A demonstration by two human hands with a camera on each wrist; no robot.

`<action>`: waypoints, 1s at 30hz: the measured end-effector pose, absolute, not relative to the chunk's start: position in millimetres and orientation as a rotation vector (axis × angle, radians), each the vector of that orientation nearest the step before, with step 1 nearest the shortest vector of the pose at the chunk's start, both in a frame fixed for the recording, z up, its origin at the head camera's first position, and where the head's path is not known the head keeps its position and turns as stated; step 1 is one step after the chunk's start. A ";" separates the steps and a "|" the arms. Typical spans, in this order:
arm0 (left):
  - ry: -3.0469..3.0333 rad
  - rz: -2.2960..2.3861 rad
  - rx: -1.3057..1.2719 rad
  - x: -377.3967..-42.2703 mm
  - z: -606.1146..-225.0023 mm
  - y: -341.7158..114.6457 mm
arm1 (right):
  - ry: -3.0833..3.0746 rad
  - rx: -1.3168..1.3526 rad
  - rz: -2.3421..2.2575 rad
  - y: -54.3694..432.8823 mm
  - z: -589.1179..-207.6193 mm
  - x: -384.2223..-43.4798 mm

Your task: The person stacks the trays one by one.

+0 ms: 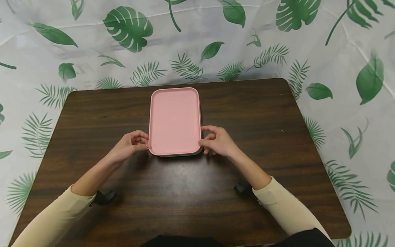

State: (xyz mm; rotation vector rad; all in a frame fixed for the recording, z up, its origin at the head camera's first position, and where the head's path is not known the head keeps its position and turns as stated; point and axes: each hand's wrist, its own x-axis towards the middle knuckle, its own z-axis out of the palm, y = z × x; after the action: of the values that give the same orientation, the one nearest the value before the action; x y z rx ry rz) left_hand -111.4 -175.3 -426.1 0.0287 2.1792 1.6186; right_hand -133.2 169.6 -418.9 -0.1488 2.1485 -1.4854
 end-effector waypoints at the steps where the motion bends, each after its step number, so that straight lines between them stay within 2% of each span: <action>1: 2.189 1.614 0.027 -112.0 -427.2 -174.5 | 2.149 -0.148 -1.480 169.8 -419.1 -133.6; 30: 2.432 1.465 0.134 -115.6 -440.5 -162.3 | 2.171 -0.126 -1.427 170.7 -425.3 -136.6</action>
State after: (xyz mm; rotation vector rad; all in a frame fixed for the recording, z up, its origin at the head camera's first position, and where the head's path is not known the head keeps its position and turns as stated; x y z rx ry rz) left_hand -115.6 -162.3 -440.5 0.1345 2.4317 1.4650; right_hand -136.6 170.7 -425.3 -0.1257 2.1714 -1.4271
